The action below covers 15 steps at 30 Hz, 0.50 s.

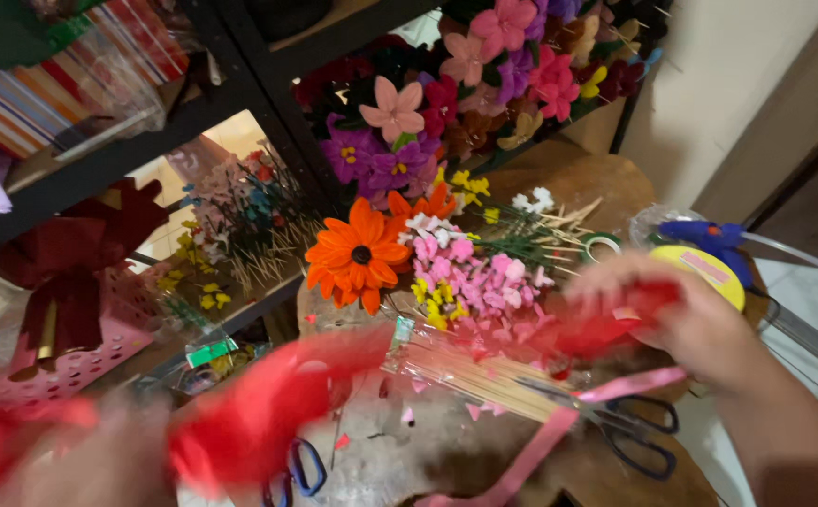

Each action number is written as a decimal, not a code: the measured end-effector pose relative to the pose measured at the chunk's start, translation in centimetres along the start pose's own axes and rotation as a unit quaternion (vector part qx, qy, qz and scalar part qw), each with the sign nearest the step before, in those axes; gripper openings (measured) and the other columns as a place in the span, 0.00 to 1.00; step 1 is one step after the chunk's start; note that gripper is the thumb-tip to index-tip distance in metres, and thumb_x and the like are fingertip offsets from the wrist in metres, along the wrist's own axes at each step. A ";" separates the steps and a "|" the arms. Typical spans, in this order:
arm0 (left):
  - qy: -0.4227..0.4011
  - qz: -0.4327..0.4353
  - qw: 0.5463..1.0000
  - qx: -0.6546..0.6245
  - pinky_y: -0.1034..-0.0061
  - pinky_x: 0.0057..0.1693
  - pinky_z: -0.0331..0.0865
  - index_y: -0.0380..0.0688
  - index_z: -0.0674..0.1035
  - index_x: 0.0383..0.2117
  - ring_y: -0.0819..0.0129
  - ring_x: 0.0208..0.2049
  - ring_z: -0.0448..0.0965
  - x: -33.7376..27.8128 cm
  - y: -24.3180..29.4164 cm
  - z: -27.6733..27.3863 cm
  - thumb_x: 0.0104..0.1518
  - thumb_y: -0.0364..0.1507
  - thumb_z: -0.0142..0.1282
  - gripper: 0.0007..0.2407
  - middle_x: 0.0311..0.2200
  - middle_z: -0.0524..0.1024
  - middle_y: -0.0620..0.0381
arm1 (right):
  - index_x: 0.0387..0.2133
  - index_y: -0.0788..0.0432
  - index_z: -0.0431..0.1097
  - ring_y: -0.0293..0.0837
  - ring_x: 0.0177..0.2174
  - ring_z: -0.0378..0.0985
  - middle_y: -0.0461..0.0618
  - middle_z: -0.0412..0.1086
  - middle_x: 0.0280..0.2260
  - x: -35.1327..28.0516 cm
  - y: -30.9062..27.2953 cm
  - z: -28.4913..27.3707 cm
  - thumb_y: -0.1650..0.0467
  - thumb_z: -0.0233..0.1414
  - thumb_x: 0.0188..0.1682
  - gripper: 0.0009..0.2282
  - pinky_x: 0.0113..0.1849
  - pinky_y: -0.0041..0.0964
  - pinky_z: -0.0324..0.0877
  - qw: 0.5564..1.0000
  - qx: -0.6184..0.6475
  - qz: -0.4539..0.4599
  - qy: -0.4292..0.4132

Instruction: The person ties a red ribbon into a large decorative bow by hand at a wooden workstation.

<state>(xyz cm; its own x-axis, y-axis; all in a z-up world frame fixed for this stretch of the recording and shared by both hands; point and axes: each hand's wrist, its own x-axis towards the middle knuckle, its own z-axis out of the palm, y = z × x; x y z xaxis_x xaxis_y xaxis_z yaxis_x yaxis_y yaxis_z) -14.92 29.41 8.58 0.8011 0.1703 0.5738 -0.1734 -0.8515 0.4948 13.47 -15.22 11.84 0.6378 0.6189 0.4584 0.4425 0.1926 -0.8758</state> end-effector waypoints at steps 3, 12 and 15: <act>0.021 0.087 0.985 0.144 0.70 0.42 0.73 0.36 0.82 0.34 0.60 0.33 0.79 12.6 9.6 3.3 0.50 0.24 0.66 0.08 0.35 0.81 0.49 | 0.31 0.62 0.72 0.41 0.17 0.66 0.48 0.65 0.20 2.7 2.9 0.2 0.73 0.43 0.56 0.10 0.19 0.31 0.58 0.943 0.008 0.319 0.092; -0.036 -0.470 0.607 -0.640 0.64 0.49 0.73 0.26 0.80 0.32 0.53 0.33 0.80 1.6 5.8 22.2 0.51 0.24 0.59 0.09 0.31 0.80 0.38 | 0.61 0.63 0.54 0.64 0.55 0.66 0.70 0.62 0.57 -2.5 10.1 0.0 0.65 0.49 0.56 0.23 0.54 0.73 0.56 0.772 0.567 0.275 -0.089; -0.056 -0.377 0.563 -0.733 0.60 0.50 0.72 0.32 0.77 0.27 0.54 0.33 0.78 1.6 8.7 24.0 0.55 0.20 0.55 0.02 0.25 0.76 0.46 | 0.30 0.57 0.60 0.53 0.32 0.69 0.48 0.58 0.25 -3.3 9.2 0.8 0.60 0.40 0.53 0.13 0.53 0.72 0.62 0.773 0.542 0.330 0.011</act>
<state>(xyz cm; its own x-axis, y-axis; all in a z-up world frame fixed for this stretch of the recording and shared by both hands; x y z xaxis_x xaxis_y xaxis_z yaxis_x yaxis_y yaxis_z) -1.41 10.37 -1.82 0.9806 0.1065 -0.1647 0.0201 0.7810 0.6243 14.96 -14.83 2.15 0.5149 0.8441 -0.1495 -0.7643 0.3731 -0.5259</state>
